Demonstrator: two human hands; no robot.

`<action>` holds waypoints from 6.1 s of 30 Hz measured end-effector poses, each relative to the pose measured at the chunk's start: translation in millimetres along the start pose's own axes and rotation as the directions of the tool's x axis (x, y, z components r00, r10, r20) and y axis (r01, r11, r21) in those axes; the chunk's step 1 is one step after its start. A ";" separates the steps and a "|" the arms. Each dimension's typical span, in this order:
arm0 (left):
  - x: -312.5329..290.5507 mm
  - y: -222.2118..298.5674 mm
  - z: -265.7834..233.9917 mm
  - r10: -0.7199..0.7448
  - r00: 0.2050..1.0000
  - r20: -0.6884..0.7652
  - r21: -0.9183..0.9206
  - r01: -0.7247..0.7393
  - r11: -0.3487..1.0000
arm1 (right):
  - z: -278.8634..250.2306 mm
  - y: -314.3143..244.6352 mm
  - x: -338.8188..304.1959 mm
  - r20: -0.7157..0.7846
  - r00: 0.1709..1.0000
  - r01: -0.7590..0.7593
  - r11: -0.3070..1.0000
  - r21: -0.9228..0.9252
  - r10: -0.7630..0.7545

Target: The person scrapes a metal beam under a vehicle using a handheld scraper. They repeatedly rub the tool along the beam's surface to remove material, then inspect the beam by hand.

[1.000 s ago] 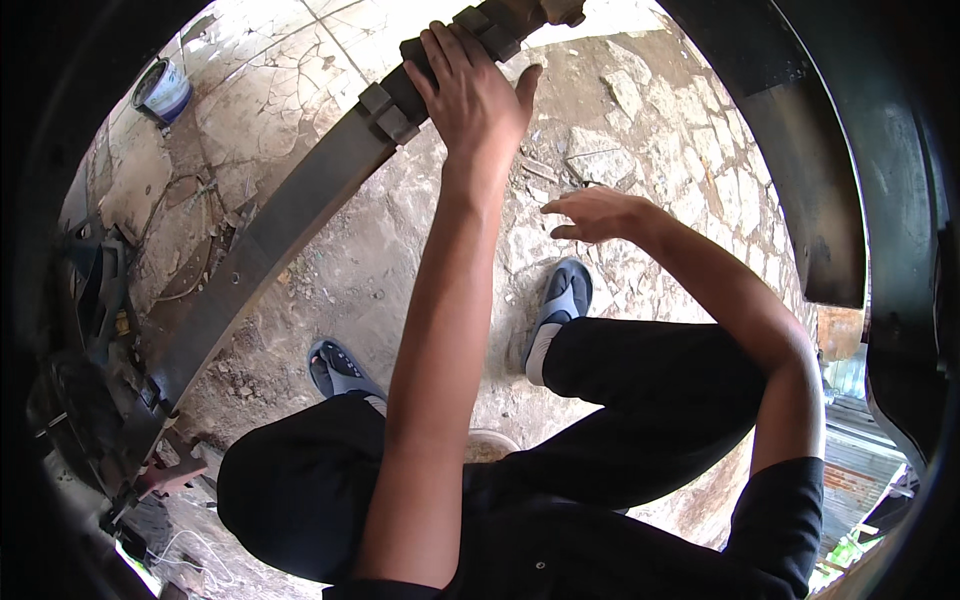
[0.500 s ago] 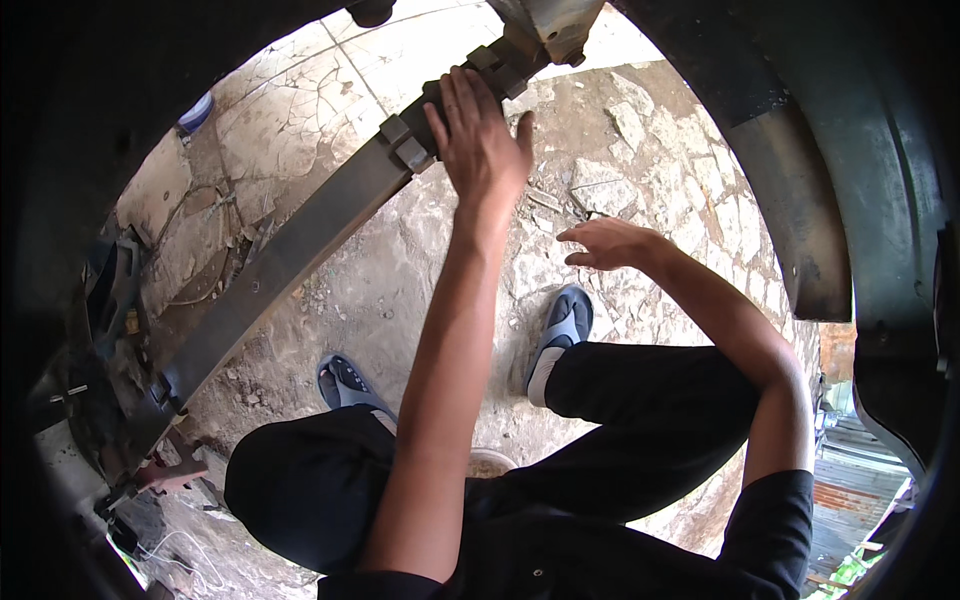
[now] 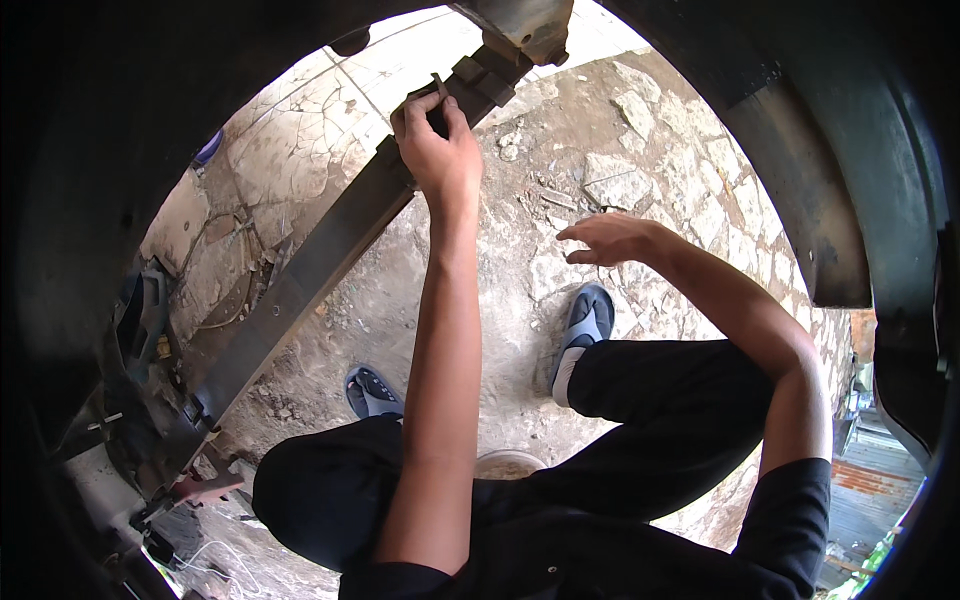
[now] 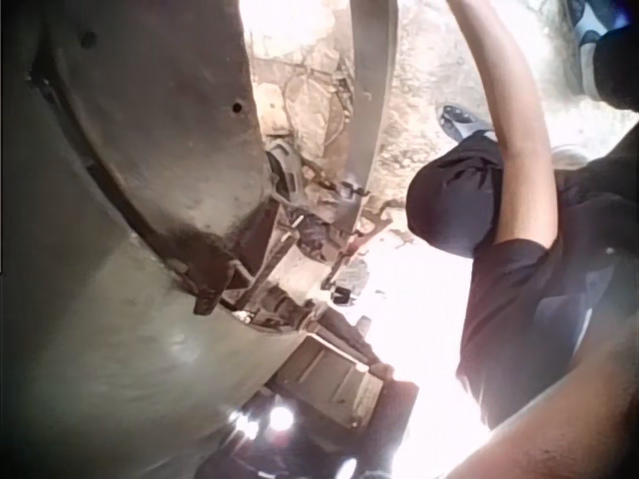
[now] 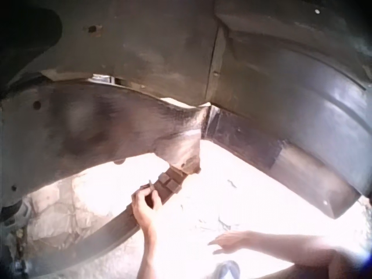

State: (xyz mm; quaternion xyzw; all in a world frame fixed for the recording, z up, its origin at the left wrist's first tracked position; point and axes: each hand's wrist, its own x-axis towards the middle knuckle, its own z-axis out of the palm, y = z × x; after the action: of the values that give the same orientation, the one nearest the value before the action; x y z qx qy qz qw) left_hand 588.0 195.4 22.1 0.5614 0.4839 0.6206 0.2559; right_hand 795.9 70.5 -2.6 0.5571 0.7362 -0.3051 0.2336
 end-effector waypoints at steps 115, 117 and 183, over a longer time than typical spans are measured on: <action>133.9 -55.1 -128.9 -0.545 0.274 0.792 0.579 -0.620 0.530 | -98.0 -91.2 34.3 -0.803 0.451 -0.118 0.866 -0.485 -0.388; 140.8 -59.6 -136.7 -0.560 0.280 0.780 0.588 -0.634 0.501 | -95.5 -102.2 43.1 -0.756 0.512 -0.131 0.832 -0.538 -0.408; 92.5 -32.1 -199.1 -0.667 0.168 0.726 0.629 -0.555 0.545 | -90.9 -138.3 57.7 -0.655 0.673 -0.050 0.863 -0.503 -0.343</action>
State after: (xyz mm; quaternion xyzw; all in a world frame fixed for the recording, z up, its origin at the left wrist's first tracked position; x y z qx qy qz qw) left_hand 370.6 225.5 54.8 0.8342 0.4460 -0.2316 0.2270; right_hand 646.8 147.3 48.1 0.4918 0.8626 0.1153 0.0275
